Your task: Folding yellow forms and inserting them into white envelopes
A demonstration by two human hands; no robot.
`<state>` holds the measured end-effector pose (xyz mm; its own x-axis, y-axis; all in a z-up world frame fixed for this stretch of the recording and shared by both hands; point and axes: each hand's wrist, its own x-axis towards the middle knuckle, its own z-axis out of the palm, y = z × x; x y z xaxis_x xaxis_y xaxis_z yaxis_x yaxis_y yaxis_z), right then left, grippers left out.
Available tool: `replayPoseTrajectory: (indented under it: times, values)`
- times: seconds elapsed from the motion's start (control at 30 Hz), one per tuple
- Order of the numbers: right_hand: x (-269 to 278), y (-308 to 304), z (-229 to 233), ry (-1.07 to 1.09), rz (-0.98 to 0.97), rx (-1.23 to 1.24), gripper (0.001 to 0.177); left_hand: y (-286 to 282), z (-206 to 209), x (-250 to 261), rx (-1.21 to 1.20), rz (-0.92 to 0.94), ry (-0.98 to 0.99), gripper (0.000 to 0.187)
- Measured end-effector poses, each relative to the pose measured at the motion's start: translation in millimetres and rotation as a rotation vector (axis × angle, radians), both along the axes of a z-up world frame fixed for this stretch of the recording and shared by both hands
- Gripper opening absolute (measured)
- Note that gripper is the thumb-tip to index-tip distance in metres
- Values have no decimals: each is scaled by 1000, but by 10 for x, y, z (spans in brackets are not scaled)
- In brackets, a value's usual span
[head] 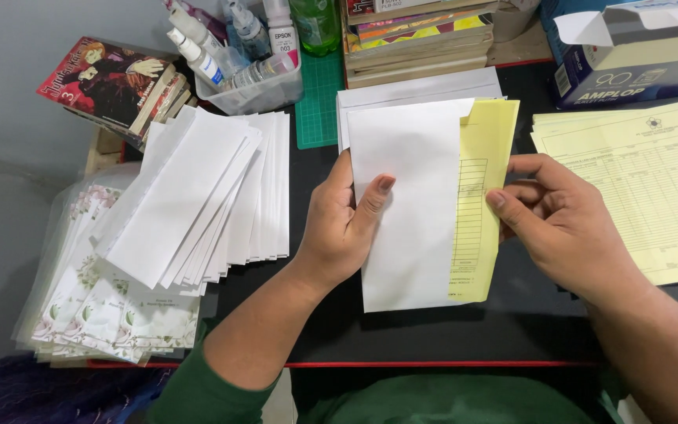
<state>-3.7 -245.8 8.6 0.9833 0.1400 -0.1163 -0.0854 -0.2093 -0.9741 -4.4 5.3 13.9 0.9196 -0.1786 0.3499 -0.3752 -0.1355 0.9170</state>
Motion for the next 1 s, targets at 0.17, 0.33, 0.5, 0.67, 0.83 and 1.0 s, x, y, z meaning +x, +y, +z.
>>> replayPoseTrajectory:
  times: [0.17,0.33,0.5,0.67,0.83,1.0]
  values:
    - [7,-12,-128,32,62,60,27,-9,32,-5,-3,-20,80,54]
    - [-4,3,-211,55,114,128,25,-76,64,-36,-38,-104,212,60]
    - [25,37,-219,137,194,215,26,-116,11,-26,-143,-102,213,62]
    - [5,69,-61,97,148,122,41,-100,39,-33,-120,-73,194,60]
    - [10,110,-45,138,139,106,38,-139,10,-35,-141,-115,223,62]
    - [-3,100,-57,124,160,110,38,-140,70,-53,-139,-102,332,73]
